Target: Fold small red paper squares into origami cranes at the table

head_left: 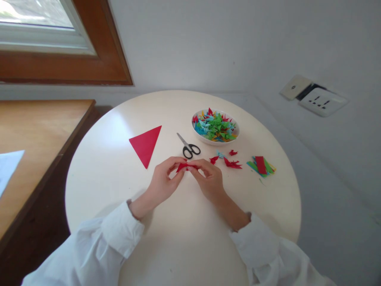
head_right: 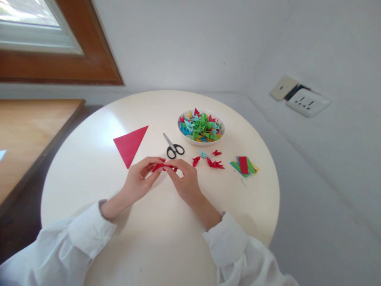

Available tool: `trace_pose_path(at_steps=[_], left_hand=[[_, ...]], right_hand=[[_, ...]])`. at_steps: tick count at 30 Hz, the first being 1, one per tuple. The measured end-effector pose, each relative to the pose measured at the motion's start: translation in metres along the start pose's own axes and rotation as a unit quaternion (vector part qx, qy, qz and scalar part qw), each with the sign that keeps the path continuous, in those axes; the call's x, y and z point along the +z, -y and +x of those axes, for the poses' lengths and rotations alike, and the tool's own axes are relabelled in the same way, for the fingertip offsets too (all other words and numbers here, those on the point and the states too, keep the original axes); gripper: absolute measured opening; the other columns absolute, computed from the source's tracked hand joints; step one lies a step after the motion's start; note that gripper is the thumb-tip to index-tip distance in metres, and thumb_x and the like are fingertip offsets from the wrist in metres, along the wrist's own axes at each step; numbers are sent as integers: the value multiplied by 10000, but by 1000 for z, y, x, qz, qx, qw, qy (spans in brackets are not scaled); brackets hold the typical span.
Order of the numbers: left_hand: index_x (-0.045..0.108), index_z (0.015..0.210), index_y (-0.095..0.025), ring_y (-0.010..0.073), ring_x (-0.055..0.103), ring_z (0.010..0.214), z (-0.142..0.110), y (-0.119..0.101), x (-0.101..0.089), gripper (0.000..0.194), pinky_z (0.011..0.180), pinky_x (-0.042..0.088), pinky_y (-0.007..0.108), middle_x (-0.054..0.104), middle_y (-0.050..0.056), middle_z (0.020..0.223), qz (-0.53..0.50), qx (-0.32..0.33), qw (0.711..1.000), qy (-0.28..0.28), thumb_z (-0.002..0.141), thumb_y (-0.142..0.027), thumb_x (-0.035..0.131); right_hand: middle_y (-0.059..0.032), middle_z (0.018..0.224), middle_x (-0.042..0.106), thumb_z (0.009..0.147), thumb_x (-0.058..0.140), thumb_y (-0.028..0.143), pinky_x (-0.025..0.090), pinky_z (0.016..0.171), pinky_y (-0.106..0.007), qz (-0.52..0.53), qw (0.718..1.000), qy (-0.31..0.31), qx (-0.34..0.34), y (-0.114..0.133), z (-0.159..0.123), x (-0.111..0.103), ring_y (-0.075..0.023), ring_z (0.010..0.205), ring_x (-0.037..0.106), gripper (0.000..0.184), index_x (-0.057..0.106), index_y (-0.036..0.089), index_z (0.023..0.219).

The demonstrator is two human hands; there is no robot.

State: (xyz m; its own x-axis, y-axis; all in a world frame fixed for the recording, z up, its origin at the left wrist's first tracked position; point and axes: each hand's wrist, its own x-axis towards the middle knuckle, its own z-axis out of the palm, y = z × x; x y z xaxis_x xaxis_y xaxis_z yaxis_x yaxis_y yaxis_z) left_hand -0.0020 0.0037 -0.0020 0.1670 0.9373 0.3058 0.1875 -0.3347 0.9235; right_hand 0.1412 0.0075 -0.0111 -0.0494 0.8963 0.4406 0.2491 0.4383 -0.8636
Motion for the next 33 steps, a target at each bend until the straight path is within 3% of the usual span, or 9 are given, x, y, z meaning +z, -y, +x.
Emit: trace_pose_path(at_steps=[4, 10, 16, 19, 23, 33], left_hand=[[592, 886, -163, 174, 601, 892, 0, 1, -2, 165, 819, 483, 310, 636, 90, 935, 42, 34, 999, -8, 749, -106, 521], [583, 849, -182, 174, 597, 872, 1, -1, -4, 130, 808, 477, 307, 635, 80, 905, 82, 69, 994, -20, 750, -116, 530], [540, 812, -176, 172, 592, 839, -1, -1, -2, 40, 761, 485, 316, 617, 96, 918, 55, 37, 998, -9, 793, -168, 506], [524, 814, -176, 168, 584, 845, 0, -1, -2, 34, 745, 482, 309, 612, 101, 956, 36, 16, 999, 10, 808, -180, 490], [517, 812, -179, 150, 566, 767, 1, -3, -3, 48, 685, 473, 280, 597, 64, 829, 22, 4, 1000, 21, 821, -211, 483], [548, 741, -167, 123, 553, 654, 1, -3, -1, 51, 597, 454, 235, 583, 30, 717, -11, -31, 999, -33, 773, -206, 543]], right_hand=[[-14, 751, 681, 742, 615, 194, 514, 663, -275, 58, 998, -4, 13, -3, 1, 0, -144, 726, 625, 63, 668, 220, 764], [-28, 783, 702, 733, 618, 201, 542, 685, -283, 66, 997, 7, 36, 4, 3, -2, -150, 741, 648, 74, 681, 214, 770], [-16, 731, 703, 705, 645, 222, 554, 648, -265, 82, 993, -9, 80, 6, 1, 0, -142, 676, 655, 51, 675, 203, 742], [-20, 746, 701, 716, 641, 222, 549, 664, -279, 78, 995, 3, 59, 3, 0, 0, -149, 705, 651, 39, 675, 207, 730], [-18, 751, 689, 723, 636, 205, 534, 689, -286, 64, 998, 11, 26, 1, -1, 0, -154, 747, 637, 38, 672, 217, 720], [-9, 624, 664, 675, 653, 267, 515, 538, -242, 118, 984, -31, 129, 11, -1, 5, -122, 556, 602, 92, 648, 176, 668]])
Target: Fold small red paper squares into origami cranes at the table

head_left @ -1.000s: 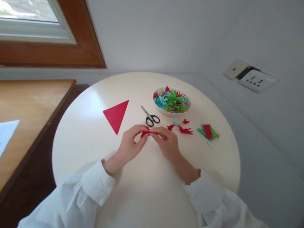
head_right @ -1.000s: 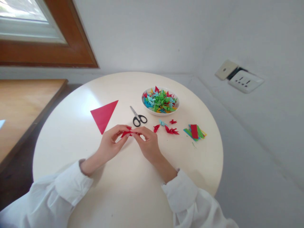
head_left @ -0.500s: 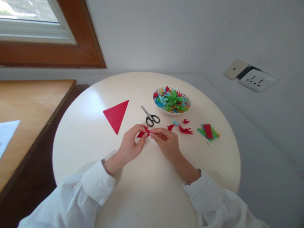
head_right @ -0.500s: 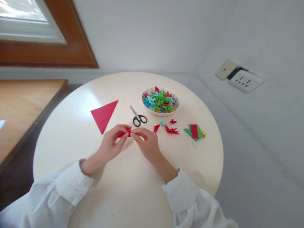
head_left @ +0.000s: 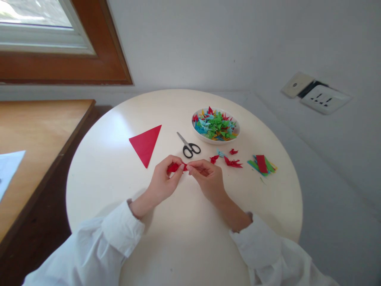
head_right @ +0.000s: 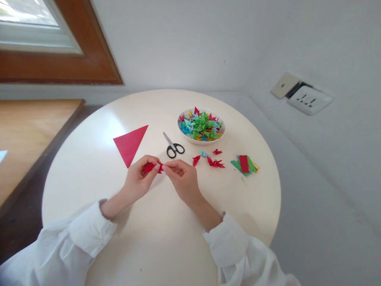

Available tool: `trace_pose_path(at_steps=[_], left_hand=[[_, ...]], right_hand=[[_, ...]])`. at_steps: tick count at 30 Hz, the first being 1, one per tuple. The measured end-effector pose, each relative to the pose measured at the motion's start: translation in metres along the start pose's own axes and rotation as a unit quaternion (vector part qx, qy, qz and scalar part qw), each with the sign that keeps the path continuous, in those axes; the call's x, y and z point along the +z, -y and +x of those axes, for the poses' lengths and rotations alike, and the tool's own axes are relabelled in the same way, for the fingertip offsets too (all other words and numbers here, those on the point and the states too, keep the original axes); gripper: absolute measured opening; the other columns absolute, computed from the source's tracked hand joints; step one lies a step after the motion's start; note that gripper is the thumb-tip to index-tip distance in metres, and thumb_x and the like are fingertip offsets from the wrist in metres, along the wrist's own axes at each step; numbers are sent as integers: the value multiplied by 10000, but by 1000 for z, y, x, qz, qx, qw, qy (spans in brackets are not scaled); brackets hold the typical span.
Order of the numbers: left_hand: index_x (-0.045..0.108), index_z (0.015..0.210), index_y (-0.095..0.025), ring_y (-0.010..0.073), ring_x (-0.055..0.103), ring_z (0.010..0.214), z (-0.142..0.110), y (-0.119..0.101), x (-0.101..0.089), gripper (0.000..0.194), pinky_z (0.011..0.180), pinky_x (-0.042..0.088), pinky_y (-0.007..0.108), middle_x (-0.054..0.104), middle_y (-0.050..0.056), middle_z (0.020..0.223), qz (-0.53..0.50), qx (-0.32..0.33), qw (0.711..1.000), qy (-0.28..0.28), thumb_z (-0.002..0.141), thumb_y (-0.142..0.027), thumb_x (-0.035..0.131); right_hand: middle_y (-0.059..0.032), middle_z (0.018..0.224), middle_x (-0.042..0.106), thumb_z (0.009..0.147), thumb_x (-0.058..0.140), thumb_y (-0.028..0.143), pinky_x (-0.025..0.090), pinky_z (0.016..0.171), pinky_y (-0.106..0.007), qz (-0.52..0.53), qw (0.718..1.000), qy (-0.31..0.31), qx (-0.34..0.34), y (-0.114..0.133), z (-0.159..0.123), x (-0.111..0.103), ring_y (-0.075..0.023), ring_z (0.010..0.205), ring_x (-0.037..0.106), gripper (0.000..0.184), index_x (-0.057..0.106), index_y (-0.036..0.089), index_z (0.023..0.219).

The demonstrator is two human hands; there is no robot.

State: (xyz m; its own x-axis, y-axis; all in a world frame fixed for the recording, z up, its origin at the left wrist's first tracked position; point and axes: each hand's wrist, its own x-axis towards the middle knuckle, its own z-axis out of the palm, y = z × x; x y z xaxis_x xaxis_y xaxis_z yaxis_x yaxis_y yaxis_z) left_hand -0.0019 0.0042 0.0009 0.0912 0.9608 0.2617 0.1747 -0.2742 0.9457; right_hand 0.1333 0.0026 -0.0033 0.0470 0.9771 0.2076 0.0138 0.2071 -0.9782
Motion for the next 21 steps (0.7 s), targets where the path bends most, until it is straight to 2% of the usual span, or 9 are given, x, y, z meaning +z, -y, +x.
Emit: trace_pose_path(at_steps=[15, 21], left_hand=[[547, 699, -159, 113, 579, 612, 1, -5, 1, 25, 569, 468, 227, 594, 1, 663, -22, -55, 998, -17, 712, -170, 564], [556, 670, -156, 109, 566, 604, 2, -5, 2, 41, 567, 459, 226, 596, -3, 659, -42, -62, 997, -29, 651, -140, 587]], right_hand=[[21, 510, 600, 642, 663, 245, 444, 439, -211, 32, 998, -7, 50, 7, -2, 3, -95, 459, 537, 101, 612, 164, 611], [13, 559, 624, 624, 677, 216, 470, 495, -225, 57, 997, -11, 50, 4, -2, 4, -94, 485, 548, 96, 598, 163, 608]])
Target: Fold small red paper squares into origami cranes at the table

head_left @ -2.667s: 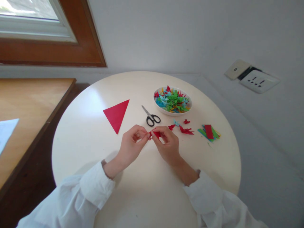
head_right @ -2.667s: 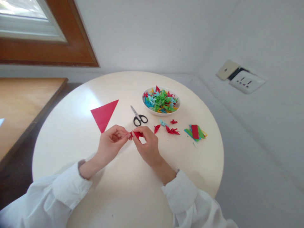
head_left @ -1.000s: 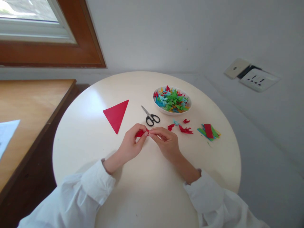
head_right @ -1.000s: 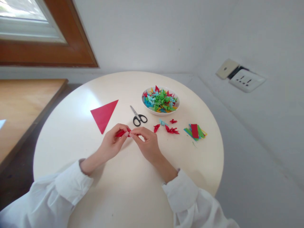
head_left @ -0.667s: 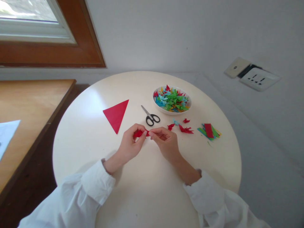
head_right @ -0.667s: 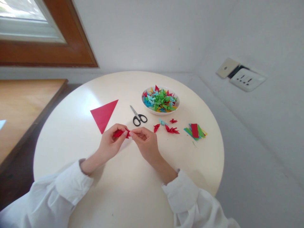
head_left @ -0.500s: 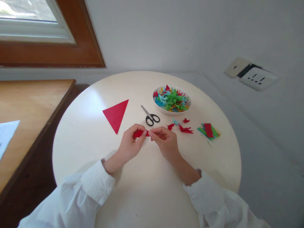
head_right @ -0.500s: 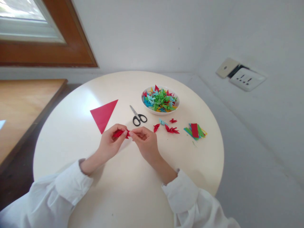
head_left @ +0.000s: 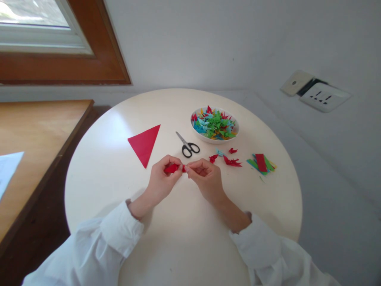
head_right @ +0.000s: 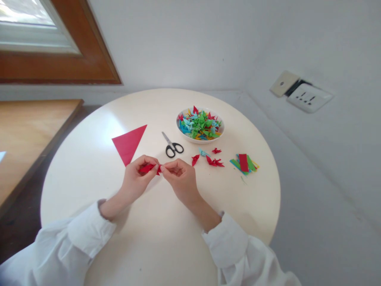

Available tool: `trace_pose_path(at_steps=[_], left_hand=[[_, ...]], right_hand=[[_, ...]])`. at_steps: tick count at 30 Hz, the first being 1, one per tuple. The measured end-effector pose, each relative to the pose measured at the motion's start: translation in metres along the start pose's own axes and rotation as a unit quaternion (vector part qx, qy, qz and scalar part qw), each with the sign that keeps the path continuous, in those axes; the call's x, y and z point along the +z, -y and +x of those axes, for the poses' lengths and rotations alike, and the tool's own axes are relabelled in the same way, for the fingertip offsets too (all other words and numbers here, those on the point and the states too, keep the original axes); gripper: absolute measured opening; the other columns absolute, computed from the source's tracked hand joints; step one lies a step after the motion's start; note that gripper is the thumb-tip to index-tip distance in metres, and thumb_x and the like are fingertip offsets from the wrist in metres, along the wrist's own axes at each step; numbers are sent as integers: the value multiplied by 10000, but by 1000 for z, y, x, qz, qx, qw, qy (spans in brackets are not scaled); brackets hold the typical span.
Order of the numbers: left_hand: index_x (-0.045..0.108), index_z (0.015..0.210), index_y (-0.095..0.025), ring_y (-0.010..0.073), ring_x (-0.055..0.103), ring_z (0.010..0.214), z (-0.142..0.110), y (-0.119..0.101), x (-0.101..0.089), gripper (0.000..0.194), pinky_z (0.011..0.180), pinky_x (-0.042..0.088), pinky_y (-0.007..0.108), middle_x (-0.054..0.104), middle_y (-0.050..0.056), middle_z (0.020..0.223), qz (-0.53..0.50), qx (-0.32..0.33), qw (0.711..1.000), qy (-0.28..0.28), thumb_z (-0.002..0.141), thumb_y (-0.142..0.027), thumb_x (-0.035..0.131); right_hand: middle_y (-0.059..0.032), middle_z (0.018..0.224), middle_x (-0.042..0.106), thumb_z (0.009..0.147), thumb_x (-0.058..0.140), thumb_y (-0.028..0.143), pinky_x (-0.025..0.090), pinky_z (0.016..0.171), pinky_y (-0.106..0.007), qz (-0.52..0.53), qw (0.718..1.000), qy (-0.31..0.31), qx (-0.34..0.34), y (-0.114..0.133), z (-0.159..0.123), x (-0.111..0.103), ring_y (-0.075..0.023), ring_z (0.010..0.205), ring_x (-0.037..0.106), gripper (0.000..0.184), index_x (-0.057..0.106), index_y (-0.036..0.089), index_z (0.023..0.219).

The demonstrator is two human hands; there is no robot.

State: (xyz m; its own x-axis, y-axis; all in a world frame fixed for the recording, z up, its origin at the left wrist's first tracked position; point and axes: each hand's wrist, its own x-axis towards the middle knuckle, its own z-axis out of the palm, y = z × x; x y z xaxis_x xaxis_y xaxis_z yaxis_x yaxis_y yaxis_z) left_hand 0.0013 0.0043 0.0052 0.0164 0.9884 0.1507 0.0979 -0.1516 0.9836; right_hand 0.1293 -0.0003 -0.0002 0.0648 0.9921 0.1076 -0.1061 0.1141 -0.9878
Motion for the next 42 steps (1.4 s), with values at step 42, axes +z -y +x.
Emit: trace_pose_path(at_steps=[42], left_hand=[[515, 888, -167, 148, 630, 683, 7, 0, -8, 174, 632, 497, 277, 653, 19, 740, -64, -45, 994, 79, 747, -233, 592]], right_hand=[[-51, 955, 615, 788, 535, 116, 490, 773, -323, -168, 950, 116, -238, -6, 7, -19, -167, 949, 562, 210, 624, 243, 929]])
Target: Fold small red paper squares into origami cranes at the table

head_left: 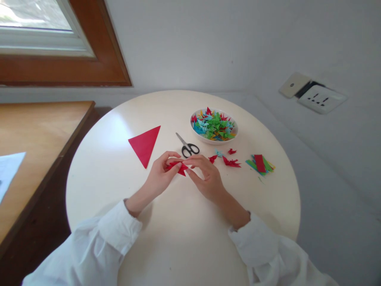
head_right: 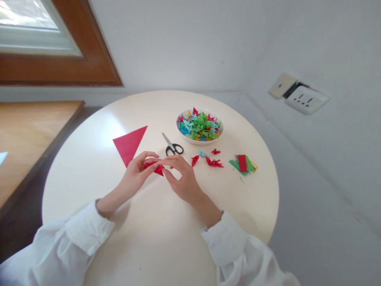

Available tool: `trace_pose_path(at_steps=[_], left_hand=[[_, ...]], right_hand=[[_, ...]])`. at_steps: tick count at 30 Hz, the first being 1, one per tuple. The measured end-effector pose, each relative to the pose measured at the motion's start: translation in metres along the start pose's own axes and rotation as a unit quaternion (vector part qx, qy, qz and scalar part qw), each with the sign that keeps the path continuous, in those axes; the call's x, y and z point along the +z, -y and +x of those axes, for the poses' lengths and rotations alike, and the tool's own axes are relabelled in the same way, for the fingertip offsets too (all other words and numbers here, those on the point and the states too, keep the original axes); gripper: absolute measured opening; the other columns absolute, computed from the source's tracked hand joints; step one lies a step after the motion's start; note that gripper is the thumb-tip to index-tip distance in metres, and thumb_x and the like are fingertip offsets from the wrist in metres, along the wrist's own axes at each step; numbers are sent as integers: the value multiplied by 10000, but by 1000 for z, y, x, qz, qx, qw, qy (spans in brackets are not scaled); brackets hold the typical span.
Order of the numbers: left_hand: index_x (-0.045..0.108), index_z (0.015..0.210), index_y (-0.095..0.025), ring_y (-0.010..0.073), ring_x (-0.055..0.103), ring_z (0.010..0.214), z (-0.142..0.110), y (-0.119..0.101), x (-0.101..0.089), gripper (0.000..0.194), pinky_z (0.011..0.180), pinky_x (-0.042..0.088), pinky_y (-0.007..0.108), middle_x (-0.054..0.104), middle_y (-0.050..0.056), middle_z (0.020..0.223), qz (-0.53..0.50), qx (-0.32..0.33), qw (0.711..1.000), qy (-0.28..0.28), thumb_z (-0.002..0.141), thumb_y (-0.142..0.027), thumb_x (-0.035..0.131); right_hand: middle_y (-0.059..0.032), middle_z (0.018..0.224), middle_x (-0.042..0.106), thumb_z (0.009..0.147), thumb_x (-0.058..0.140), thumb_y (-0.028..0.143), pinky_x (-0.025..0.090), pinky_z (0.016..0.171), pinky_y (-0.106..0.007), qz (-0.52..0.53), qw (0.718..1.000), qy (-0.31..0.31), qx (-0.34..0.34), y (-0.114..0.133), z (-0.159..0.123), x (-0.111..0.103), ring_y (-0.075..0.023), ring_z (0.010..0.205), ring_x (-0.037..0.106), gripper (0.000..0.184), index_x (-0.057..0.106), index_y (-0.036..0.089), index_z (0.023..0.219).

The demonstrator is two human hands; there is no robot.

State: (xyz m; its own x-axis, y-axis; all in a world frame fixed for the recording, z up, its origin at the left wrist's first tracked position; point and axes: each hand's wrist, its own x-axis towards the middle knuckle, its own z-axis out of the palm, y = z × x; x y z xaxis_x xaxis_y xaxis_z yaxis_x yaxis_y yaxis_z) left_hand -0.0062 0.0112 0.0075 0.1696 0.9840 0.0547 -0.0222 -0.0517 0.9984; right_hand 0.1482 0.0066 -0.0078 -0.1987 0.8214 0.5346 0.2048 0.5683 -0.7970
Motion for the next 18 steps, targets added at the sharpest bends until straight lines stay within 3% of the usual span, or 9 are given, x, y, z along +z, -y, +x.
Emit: trace_pose_path(at_steps=[5, 14, 18], left_hand=[[490, 898, -173, 122, 611, 615, 0, 1, 2, 215, 570, 480, 244, 651, 11, 733, -28, -17, 999, 24, 744, -268, 606], [624, 749, -135, 141, 583, 684, 5, 4, 1, 202, 625, 467, 255, 636, 49, 784, 57, -35, 995, -77, 655, -308, 665], [639, 631, -153, 140, 574, 672, 4, 4, 0, 126, 589, 448, 233, 633, 32, 716, 91, -3, 993, -71, 654, -276, 656]], right_hand=[[-43, 871, 618, 777, 570, 103, 484, 791, -343, -59, 996, 1, -63, 1, 1, 1, -162, 865, 587, 137, 607, 222, 833], [-45, 838, 621, 810, 553, 160, 485, 741, -345, -132, 987, 1, -95, 1, 1, -1, -172, 833, 575, 97, 615, 235, 819], [-42, 829, 638, 815, 544, 144, 486, 734, -337, -133, 984, 20, -120, 1, 0, 0, -166, 815, 574, 115, 615, 231, 836]])
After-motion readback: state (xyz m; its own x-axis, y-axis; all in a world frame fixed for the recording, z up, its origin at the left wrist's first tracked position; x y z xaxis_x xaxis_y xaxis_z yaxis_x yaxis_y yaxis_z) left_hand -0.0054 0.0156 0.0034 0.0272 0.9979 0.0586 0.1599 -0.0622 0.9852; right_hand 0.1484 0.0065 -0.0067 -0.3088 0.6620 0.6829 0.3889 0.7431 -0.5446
